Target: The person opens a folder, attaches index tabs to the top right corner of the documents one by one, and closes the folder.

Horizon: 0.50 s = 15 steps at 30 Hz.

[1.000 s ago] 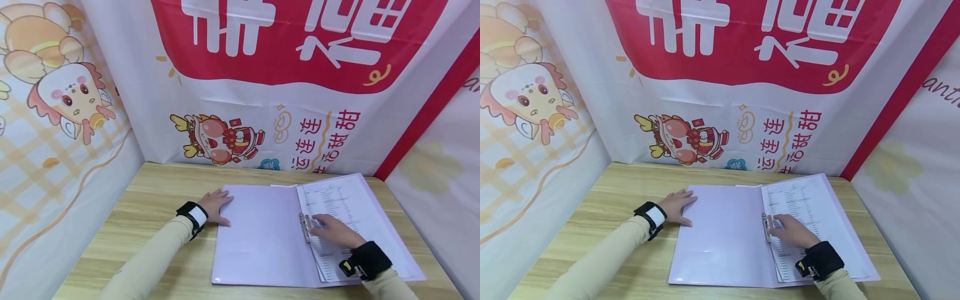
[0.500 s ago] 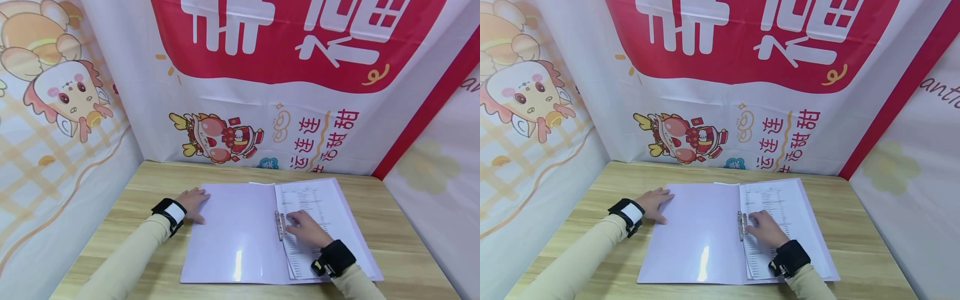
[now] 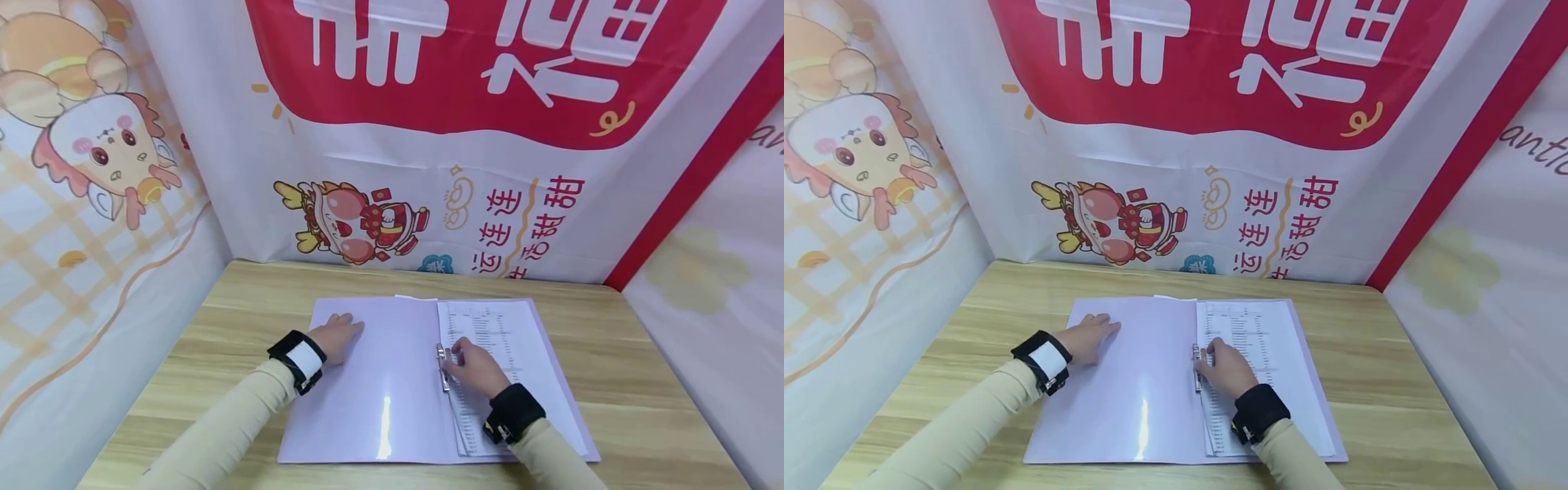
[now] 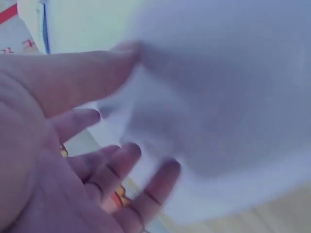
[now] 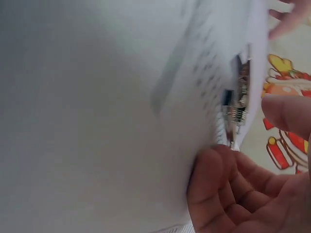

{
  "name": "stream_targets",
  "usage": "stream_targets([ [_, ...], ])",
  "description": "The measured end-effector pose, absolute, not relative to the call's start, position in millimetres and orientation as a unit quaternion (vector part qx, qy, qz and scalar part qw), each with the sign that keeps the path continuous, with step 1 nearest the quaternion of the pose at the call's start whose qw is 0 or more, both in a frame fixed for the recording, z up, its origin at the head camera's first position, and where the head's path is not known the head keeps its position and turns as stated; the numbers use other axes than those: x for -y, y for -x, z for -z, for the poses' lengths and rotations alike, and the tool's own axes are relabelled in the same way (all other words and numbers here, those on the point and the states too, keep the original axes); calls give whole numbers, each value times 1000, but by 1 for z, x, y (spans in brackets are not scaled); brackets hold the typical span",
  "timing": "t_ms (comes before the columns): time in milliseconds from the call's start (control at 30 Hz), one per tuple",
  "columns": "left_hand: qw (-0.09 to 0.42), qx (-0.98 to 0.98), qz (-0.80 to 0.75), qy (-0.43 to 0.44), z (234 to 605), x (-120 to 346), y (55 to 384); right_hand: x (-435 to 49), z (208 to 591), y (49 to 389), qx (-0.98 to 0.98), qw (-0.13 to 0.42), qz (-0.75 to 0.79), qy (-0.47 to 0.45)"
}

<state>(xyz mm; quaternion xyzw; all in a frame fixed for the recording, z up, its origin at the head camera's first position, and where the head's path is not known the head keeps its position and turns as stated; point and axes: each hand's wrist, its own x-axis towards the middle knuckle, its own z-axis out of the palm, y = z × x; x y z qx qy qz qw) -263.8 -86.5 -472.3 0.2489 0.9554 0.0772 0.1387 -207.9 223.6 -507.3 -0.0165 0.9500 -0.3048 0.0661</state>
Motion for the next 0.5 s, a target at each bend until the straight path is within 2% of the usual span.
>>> stream_targets([
  [500, 83, -977, -54, -191, 484, 72, 251, -193, 512, 222, -969, 67, 237, 18],
])
